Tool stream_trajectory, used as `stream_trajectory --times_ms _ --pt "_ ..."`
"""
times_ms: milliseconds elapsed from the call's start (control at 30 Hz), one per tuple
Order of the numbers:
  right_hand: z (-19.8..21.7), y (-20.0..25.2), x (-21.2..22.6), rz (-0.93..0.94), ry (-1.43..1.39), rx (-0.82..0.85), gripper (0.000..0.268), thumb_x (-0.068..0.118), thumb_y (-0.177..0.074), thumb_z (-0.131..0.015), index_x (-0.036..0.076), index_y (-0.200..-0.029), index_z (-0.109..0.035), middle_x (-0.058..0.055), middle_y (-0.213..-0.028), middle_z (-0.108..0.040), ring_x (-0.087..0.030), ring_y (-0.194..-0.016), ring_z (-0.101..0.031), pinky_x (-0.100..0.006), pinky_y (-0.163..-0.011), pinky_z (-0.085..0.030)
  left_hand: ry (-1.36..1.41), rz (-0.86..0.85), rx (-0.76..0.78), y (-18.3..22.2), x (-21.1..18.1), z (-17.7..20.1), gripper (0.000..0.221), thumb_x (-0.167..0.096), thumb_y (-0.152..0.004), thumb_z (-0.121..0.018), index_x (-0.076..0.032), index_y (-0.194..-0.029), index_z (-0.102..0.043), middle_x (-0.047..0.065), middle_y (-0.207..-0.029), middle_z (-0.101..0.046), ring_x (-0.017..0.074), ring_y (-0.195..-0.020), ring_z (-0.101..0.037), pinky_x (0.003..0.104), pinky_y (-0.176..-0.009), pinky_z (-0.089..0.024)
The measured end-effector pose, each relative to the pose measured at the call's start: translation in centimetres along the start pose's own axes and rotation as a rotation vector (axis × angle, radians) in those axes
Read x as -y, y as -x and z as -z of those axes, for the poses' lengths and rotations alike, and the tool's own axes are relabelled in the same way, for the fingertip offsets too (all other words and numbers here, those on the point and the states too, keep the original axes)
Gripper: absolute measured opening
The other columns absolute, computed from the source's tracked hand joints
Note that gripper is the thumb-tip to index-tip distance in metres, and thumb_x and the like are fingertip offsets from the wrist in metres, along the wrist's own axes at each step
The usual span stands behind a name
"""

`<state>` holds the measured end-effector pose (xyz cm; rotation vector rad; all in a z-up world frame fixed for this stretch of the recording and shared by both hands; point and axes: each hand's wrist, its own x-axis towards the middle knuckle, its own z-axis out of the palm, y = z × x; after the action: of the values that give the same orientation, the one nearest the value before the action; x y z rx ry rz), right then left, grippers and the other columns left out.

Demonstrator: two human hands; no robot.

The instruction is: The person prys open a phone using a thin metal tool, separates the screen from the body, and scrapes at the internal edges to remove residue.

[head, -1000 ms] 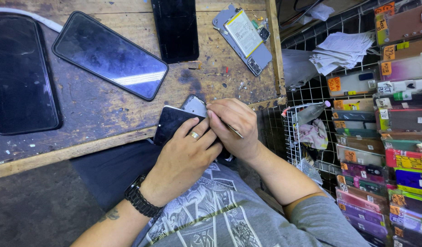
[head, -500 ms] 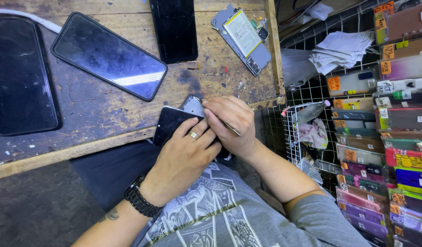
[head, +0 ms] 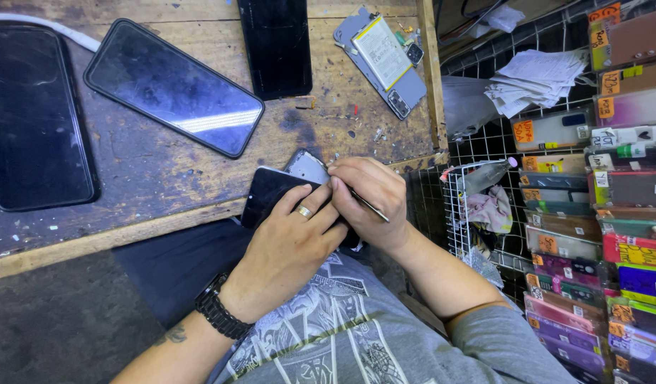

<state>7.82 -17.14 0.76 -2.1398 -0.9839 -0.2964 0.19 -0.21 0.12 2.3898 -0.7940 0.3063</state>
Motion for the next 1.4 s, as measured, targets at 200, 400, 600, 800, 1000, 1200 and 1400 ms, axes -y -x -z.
stream_trajectory --times_ms 200,400,600,800,1000,1200,1400 --pt "-0.2 -0.6 -0.1 -0.005 0.005 0.030 0.010 -0.003 -0.090 -0.073 -0.002 -0.099 -0.069 -0.015 -0.099 -0.073 -0.029 -0.090 -0.074 -0.037 -0.081 -0.059 -0.011 0.009 -0.006 0.1 0.0 0.1 0.020 -0.013 -0.082 -0.060 -0.008 -0.099 -0.070 0.012 -0.117 -0.065 0.0301 -0.132 -0.053 0.045 -0.112 -0.037" --pt "-0.5 -0.9 0.1 0.015 0.004 0.024 0.012 -0.004 -0.091 -0.074 -0.003 -0.102 -0.070 -0.016 -0.102 -0.073 -0.030 -0.093 -0.074 -0.037 -0.082 -0.059 -0.006 0.011 -0.021 0.0 -0.1 0.2 0.019 -0.014 -0.083 -0.061 -0.008 -0.099 -0.070 0.012 -0.116 -0.065 0.0290 -0.130 -0.055 0.045 -0.112 -0.038" --pt "-0.5 -0.8 0.3 -0.001 0.000 0.009 0.014 -0.003 -0.091 -0.074 -0.003 -0.105 -0.070 -0.017 -0.106 -0.074 -0.030 -0.097 -0.074 -0.036 -0.085 -0.060 -0.016 0.010 -0.028 0.0 -0.2 0.2 0.019 -0.013 -0.084 -0.061 -0.007 -0.099 -0.070 0.011 -0.115 -0.066 0.0282 -0.129 -0.056 0.045 -0.112 -0.039" --pt "-0.6 -0.7 0.0 0.008 -0.005 0.013 0.015 -0.002 -0.092 -0.074 -0.004 -0.106 -0.070 -0.017 -0.107 -0.074 -0.031 -0.097 -0.074 -0.037 -0.085 -0.059 -0.005 0.016 -0.013 0.0 -0.1 0.1 0.019 -0.013 -0.084 -0.061 -0.007 -0.099 -0.071 0.012 -0.115 -0.066 0.0283 -0.129 -0.056 0.045 -0.112 -0.038" --pt "-0.4 -0.6 0.0 -0.092 -0.057 -0.023 0.011 -0.001 -0.094 -0.070 -0.004 -0.105 -0.071 -0.018 -0.106 -0.074 -0.031 -0.097 -0.076 -0.037 -0.087 -0.060 -0.006 0.015 -0.011 -0.1 -0.2 0.3 0.022 -0.014 -0.083 -0.060 -0.007 -0.101 -0.071 0.012 -0.119 -0.065 0.0287 -0.132 -0.053 0.045 -0.112 -0.038" --pt "-0.4 -0.1 -0.4 -0.080 -0.047 -0.001 0.009 -0.001 -0.093 -0.071 -0.005 -0.102 -0.071 -0.018 -0.102 -0.074 -0.031 -0.097 -0.076 -0.036 -0.087 -0.059 0.018 0.019 0.018 0.1 0.0 0.0 0.022 -0.014 -0.084 -0.060 -0.007 -0.101 -0.071 0.012 -0.119 -0.064 0.0298 -0.134 -0.053 0.045 -0.112 -0.037" --pt "0.4 0.2 -0.9 -0.140 -0.197 -0.069 0.011 -0.002 -0.098 -0.064 -0.006 -0.108 -0.068 -0.022 -0.121 -0.068 -0.033 -0.109 -0.070 -0.039 -0.097 -0.056 -0.031 -0.005 -0.010 -0.2 -0.3 0.8 0.036 -0.014 -0.085 -0.058 -0.002 -0.117 -0.070 0.015 -0.130 -0.064 0.0294 -0.133 -0.053 0.044 -0.111 -0.038"
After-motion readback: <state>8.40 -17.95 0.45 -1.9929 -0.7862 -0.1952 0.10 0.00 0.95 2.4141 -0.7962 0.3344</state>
